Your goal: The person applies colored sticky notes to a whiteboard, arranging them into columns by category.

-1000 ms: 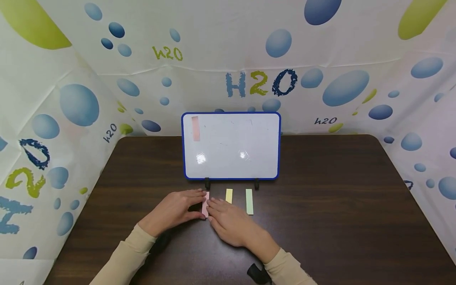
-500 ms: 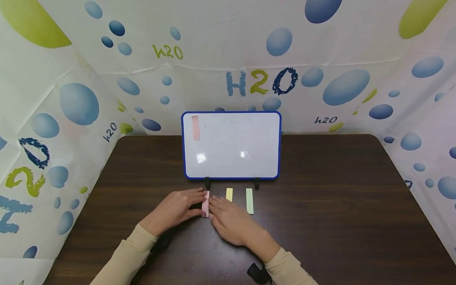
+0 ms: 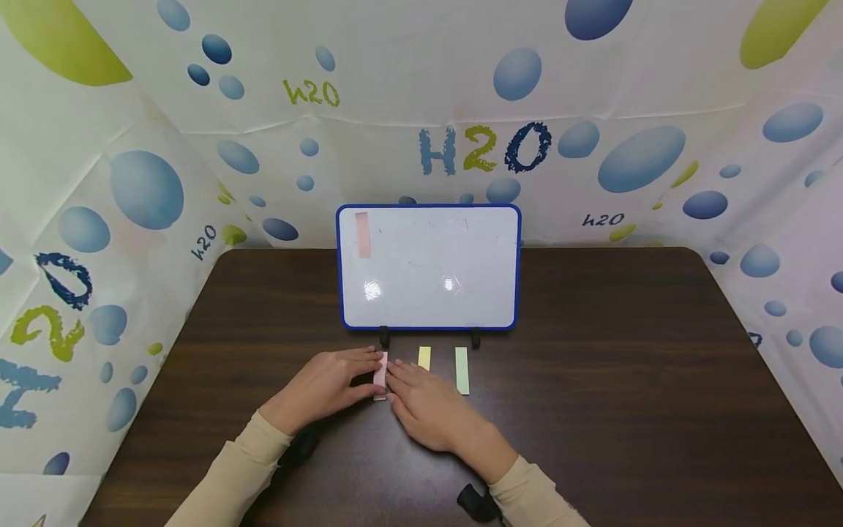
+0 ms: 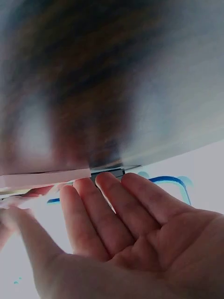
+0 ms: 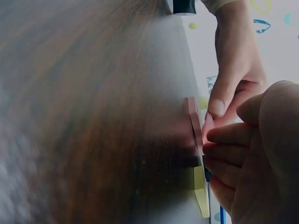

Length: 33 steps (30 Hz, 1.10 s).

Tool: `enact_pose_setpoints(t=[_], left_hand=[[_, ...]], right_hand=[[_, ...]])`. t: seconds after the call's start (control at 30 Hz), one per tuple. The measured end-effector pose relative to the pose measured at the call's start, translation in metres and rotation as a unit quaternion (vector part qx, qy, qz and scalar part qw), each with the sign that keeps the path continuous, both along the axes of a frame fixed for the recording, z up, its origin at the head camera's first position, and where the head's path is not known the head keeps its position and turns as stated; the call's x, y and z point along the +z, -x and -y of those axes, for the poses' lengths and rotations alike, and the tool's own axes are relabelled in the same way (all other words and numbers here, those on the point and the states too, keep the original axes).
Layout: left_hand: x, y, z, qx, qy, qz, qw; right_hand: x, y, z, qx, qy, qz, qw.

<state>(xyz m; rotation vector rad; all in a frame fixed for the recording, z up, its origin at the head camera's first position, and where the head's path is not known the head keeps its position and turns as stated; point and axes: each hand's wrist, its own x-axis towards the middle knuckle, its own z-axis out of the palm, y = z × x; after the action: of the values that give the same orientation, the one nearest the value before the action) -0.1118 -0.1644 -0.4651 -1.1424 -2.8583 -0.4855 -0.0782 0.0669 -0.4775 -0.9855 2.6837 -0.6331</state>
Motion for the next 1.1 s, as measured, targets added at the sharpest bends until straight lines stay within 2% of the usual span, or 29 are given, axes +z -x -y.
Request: enact_pose_setpoints(t=[0.4,0.73,1.1], left_hand=[[0.0,-0.003,-0.004,0.011,0.016,0.004,0.9998],[0.0,-0.005,-0.007,0.008,0.024,-0.042,0.9988],[0.0,-0.003,-0.006,0.002,0.008,-0.026,0.9996]], right_hand=[[-0.001,0.0,0.002,0.0,-0.001,0.004,1.0],[0.003,0.0,0.002,-0.003,0.0,0.007,1.0],[0.011,-0.006,0.004,0.004,-0.003,-0.009,0.9999]])
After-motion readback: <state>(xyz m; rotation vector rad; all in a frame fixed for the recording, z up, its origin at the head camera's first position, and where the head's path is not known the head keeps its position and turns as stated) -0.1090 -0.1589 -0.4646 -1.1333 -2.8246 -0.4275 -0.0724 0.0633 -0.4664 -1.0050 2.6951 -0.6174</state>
